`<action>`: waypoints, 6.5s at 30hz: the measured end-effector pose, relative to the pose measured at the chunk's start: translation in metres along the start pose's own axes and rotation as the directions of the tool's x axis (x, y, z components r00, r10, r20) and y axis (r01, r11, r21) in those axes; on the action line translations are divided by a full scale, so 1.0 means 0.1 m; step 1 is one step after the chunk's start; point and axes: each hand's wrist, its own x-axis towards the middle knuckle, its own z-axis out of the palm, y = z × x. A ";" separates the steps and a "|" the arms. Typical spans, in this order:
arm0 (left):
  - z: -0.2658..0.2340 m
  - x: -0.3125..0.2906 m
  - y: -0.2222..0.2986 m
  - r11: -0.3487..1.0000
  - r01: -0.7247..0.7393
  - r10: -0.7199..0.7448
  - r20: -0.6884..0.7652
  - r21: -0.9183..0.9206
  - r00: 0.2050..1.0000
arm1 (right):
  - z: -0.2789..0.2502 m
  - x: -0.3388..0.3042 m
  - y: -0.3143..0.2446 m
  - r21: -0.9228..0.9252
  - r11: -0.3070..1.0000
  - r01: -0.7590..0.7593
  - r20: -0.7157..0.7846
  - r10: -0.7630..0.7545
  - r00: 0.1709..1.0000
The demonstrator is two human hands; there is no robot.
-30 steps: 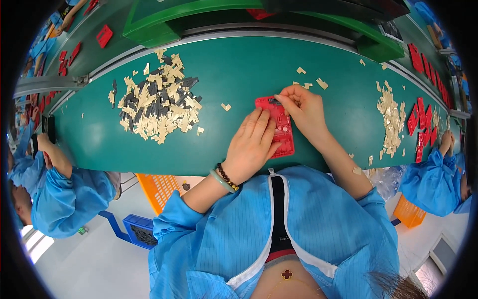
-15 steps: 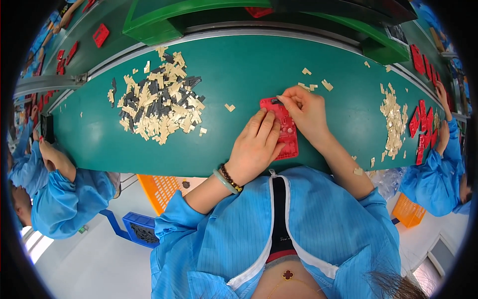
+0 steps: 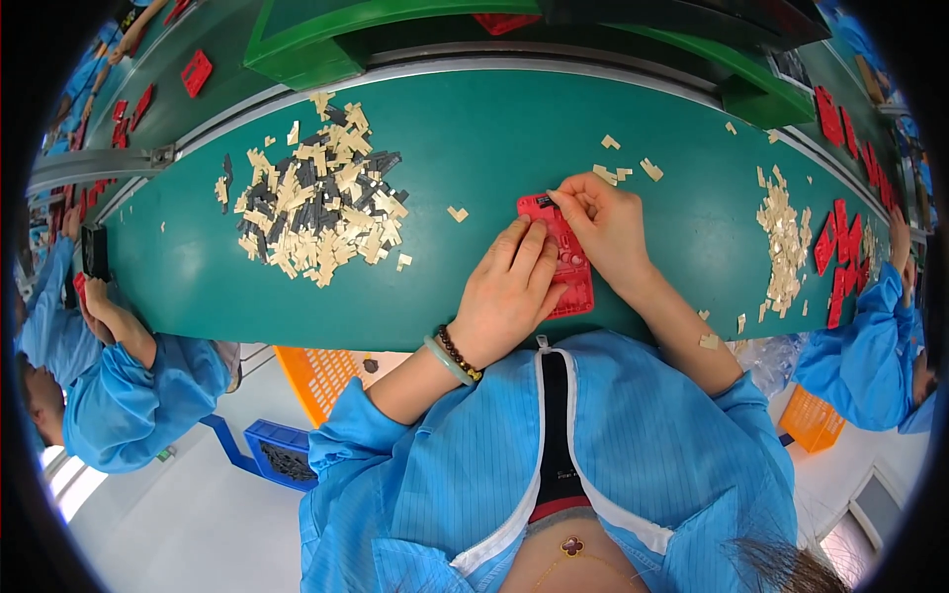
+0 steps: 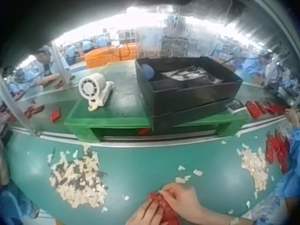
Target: The person inserts small gold-colored components into red plastic electronic housings by hand at an assembly line workstation.
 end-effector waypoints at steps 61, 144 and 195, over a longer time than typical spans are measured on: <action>-0.71 -0.43 -1.72 0.912 0.324 -0.234 -0.329 0.252 0.915 | 0.39 2.08 0.49 -0.699 0.603 0.385 0.175 -0.378 0.909; -0.73 0.36 0.03 0.841 -0.515 0.540 -0.298 0.163 0.787 | -0.74 -0.08 -0.68 0.134 0.946 0.295 0.425 -0.324 0.845; -0.16 -0.21 0.03 0.991 -0.131 0.129 -0.145 -0.005 0.981 | -0.27 -0.19 -0.05 0.445 0.833 -0.329 0.246 0.240 0.939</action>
